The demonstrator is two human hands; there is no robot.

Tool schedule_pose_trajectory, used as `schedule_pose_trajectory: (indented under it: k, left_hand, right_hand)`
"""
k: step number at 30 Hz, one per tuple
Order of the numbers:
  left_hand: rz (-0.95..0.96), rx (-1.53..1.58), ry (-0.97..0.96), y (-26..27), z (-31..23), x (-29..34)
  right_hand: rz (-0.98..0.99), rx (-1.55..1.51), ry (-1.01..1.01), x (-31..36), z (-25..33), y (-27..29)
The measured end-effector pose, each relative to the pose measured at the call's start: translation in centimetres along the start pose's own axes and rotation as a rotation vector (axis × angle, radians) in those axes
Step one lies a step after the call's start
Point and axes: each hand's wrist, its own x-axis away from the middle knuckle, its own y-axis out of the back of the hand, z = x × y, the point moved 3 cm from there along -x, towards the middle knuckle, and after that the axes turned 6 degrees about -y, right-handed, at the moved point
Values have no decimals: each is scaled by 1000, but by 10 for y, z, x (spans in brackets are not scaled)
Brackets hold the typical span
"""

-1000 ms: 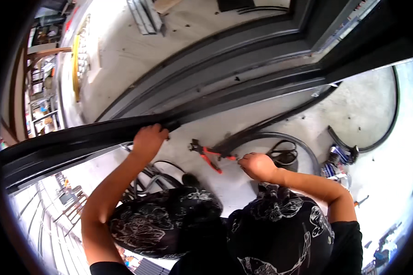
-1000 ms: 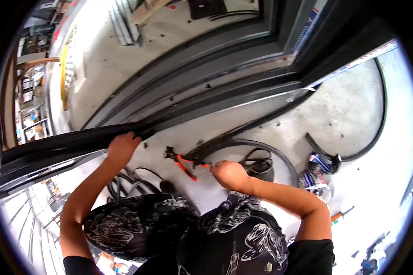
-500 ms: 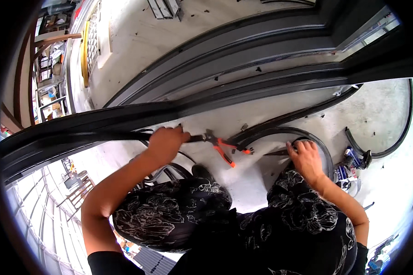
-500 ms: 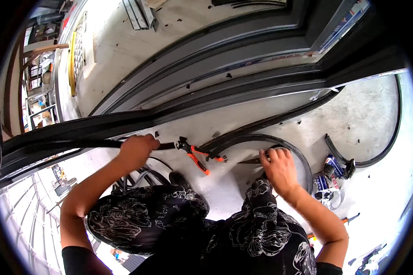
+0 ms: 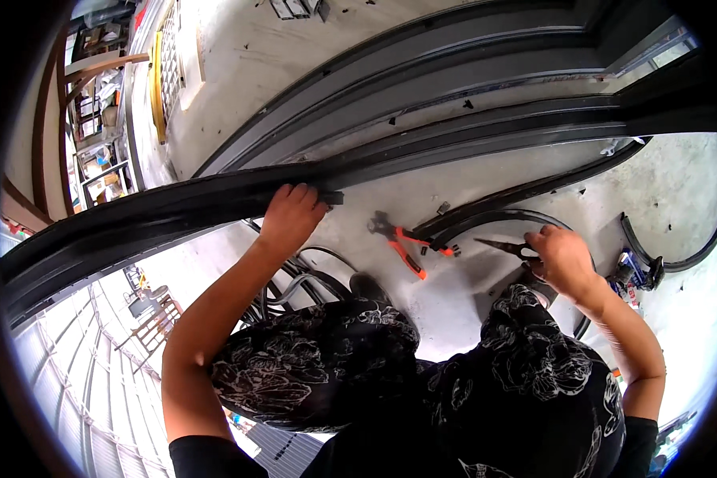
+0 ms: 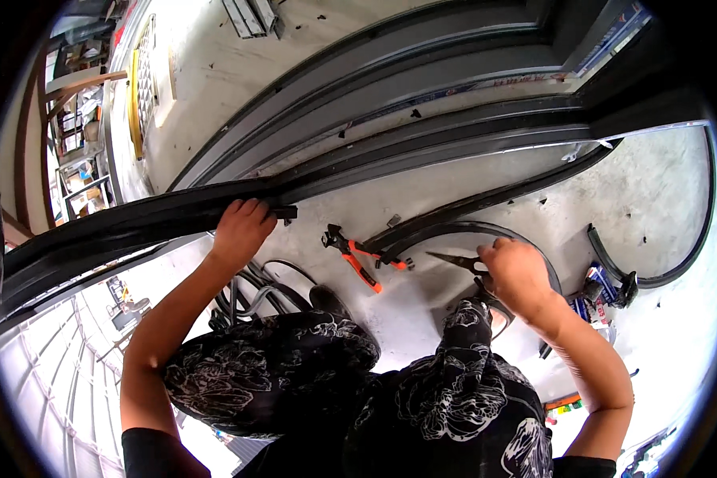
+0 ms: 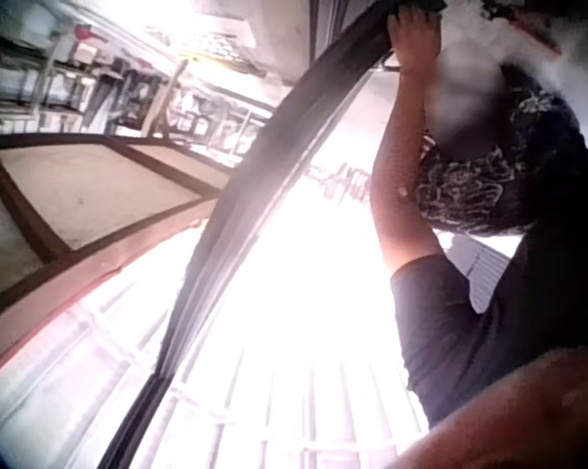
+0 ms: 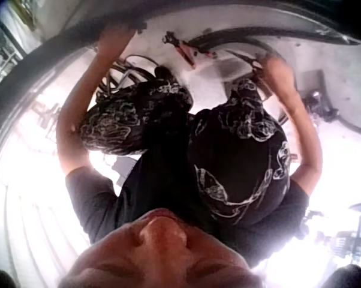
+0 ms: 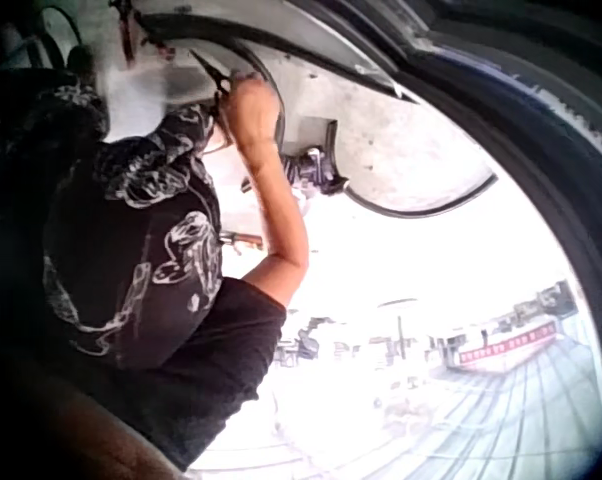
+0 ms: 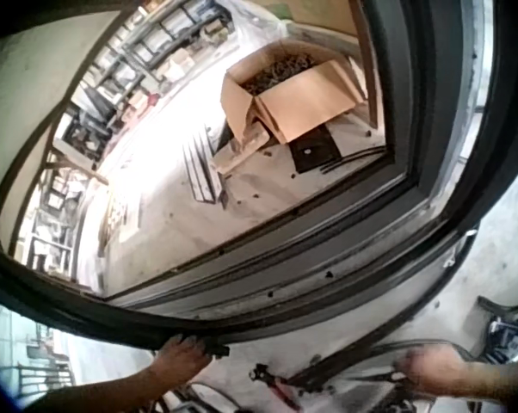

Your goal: The person installs a black rubber seal into the frame of a window. The person cuts a length of rubber tubing using a pair of pliers, then uses their hands and a small tool to press the seal into the grooves of the window frame, working around the corners and along the edges.

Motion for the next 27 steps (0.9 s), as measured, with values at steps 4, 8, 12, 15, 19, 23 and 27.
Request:
schedule_pose_trajectory:
  k: [4, 8, 12, 15, 19, 23, 27]
  left_hand:
    - [63, 26, 22, -13, -2, -2]
    - [63, 24, 2, -22, -4, -7]
    - [63, -1, -8, -29, -7, -7]
    - [71, -12, -5, -31, -8, -8]
    - [84, -25, -1, -34, -8, -13]
    - [85, -43, 4, -37, -6, -13]
    - [-2, 31, -1, -21, -7, -19]
  right_hand:
    - [95, -382, -163, -2, -4, 14]
    - [224, -949, -109, -6, 16, 5]
    - [442, -1286, -117, -13, 48, 1]
    - [473, -1530, -55, -18, 64, -10]
    - [410, -1474, 82, -34, 67, -26]
    - [456, -1485, 154, -38, 82, -28]
    - [491, -1582, 168, -44, 103, -53]
